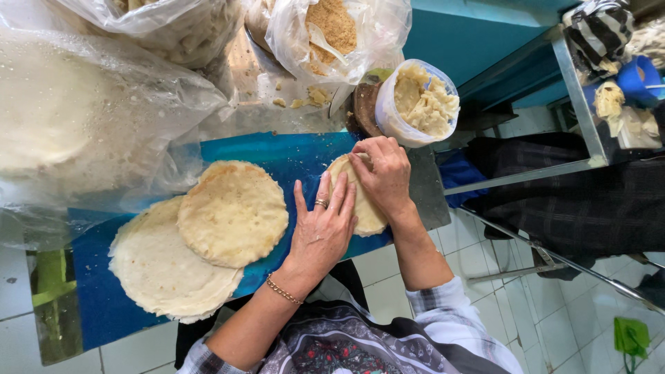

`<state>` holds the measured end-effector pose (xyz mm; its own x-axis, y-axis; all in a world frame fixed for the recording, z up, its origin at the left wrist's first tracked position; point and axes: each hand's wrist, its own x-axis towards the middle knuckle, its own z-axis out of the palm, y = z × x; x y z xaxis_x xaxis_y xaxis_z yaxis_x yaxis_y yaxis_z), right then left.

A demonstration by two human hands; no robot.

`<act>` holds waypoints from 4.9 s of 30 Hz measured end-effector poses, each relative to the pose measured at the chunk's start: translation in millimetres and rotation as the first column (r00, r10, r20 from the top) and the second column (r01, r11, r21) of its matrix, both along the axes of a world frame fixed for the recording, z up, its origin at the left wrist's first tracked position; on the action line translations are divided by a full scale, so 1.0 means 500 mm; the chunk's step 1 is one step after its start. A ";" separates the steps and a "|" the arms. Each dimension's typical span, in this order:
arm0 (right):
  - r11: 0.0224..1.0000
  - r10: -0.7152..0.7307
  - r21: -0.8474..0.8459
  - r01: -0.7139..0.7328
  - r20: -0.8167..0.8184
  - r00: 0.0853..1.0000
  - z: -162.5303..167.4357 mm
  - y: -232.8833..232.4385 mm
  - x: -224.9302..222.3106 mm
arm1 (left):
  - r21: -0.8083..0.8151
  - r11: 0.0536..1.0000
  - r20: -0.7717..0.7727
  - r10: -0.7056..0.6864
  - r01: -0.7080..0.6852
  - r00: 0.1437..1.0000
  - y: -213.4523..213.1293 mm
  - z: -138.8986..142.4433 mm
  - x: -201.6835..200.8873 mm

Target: The person sits at a small table and peels a thin translucent layer off round dough discs by hand, one disc at a time, placing the peeled skin aside and stacking the discs on the blue work surface. They continue this peeling cycle repeatedly across the episode.

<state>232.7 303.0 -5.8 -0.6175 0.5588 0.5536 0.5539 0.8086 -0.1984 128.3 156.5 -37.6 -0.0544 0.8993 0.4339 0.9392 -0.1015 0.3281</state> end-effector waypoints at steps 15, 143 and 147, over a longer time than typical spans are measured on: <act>0.910 -0.243 -0.380 0.164 -0.169 0.955 -0.002 -0.031 0.085 | 0.005 1.000 0.025 -0.002 0.002 1.000 0.001 -0.002 -0.009; 0.680 0.203 -0.541 -0.495 -0.509 0.836 0.037 -0.291 -0.050 | 0.103 0.995 0.984 -0.104 -0.010 -0.144 -0.230 0.028 -0.083; 0.675 0.200 -0.563 -0.477 -0.484 0.852 0.043 -0.292 -0.038 | 0.109 0.994 0.949 -0.110 -0.021 -0.294 -0.231 0.034 -0.079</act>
